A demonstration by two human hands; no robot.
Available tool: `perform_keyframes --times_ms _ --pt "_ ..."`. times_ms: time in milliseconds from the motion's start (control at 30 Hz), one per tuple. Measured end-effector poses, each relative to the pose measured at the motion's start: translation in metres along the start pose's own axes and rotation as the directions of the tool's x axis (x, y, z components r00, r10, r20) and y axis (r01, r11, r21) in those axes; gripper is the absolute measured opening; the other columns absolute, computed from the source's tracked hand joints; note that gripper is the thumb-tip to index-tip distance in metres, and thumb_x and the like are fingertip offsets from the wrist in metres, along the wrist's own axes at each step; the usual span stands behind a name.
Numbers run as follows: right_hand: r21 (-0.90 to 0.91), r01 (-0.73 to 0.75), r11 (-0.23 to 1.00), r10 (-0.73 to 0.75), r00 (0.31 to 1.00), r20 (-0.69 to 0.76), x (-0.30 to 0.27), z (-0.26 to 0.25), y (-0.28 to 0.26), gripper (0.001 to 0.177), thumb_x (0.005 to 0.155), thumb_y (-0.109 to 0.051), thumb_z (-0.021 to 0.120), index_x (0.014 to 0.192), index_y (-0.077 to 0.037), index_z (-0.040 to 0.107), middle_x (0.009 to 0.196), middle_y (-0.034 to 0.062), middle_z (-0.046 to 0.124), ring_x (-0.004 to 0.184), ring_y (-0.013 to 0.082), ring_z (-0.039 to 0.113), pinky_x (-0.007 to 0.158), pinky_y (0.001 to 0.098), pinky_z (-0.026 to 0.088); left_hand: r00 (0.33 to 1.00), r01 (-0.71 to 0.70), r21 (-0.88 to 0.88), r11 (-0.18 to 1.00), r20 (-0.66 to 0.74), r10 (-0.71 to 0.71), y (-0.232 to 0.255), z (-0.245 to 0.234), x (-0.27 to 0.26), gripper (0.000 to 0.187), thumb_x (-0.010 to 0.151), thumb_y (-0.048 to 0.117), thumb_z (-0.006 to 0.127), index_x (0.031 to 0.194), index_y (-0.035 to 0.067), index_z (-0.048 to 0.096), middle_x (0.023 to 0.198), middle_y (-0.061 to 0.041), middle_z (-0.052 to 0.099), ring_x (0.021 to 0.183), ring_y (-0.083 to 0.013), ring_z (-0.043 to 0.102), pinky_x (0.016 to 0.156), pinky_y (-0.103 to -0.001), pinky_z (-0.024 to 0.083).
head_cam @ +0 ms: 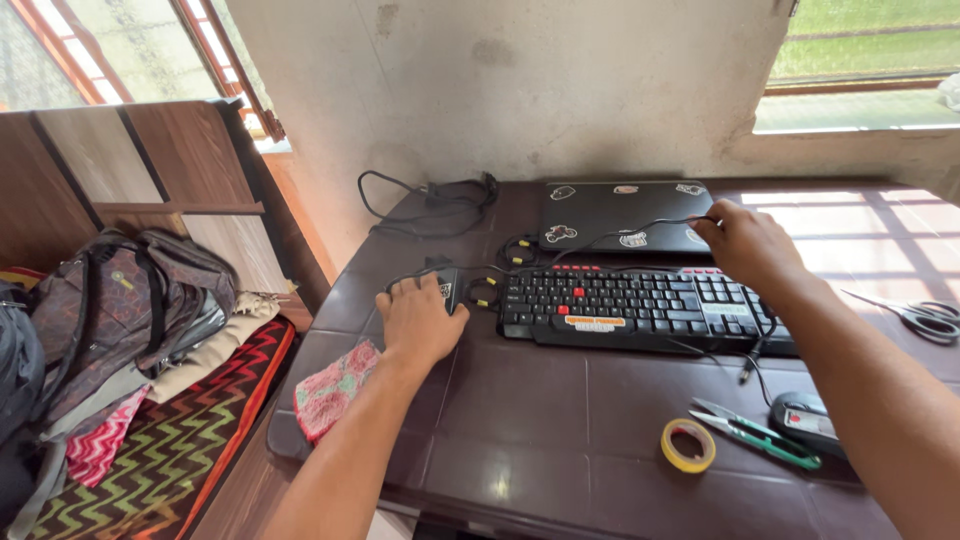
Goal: The person wraps yellow electrical tape around several black cables on a desk, then plugs a power adapter into a laptop. The person uses a utility knife to cut the tape and handles the laptop, keyboard, and mouse during the process.
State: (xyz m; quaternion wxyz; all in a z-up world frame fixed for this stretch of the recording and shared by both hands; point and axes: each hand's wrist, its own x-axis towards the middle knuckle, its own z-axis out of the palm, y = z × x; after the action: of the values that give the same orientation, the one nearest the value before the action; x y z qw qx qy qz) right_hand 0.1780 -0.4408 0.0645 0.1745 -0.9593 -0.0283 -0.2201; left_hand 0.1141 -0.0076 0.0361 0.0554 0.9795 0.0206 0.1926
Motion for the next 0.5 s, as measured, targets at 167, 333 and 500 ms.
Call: perform_keyframes --times_ms 167,333,500 --pt "0.033 0.079 0.996 -0.076 0.995 -0.067 0.028 -0.015 0.011 0.043 0.098 -0.047 0.066 0.108 -0.006 0.075 0.095 0.0210 0.073 0.092 0.0407 0.069 0.083 0.0500 0.052 0.995 -0.050 -0.046 0.998 -0.089 0.046 -0.011 0.014 0.037 0.070 0.082 0.047 0.073 0.131 -0.001 0.058 0.124 -0.023 0.065 0.121 -0.0357 0.059 0.102 -0.053 0.033" --pt "-0.132 0.244 0.961 -0.261 0.957 -0.125 0.052 -0.029 0.015 0.040 0.100 -0.051 0.065 0.103 -0.012 0.077 0.094 0.0123 0.072 0.095 0.0343 0.068 0.086 0.0458 0.051 0.997 -0.053 -0.078 0.996 -0.067 0.047 -0.015 0.031 0.065 0.068 0.081 0.045 0.073 0.132 0.001 0.059 0.125 -0.022 0.065 0.122 -0.0363 0.058 0.102 -0.053 0.033" --pt "-0.254 0.281 0.925 -0.335 0.920 -0.201 0.072 -0.027 0.016 0.033 0.103 -0.045 0.061 0.108 -0.019 0.079 0.102 0.0059 0.073 0.107 0.0295 0.065 0.095 0.0465 0.043 0.993 -0.064 -0.121 0.991 -0.109 0.051 -0.011 0.046 0.079 0.064 0.079 0.043 0.073 0.130 0.004 0.062 0.125 -0.020 0.066 0.123 -0.0356 0.057 0.103 -0.054 0.031"
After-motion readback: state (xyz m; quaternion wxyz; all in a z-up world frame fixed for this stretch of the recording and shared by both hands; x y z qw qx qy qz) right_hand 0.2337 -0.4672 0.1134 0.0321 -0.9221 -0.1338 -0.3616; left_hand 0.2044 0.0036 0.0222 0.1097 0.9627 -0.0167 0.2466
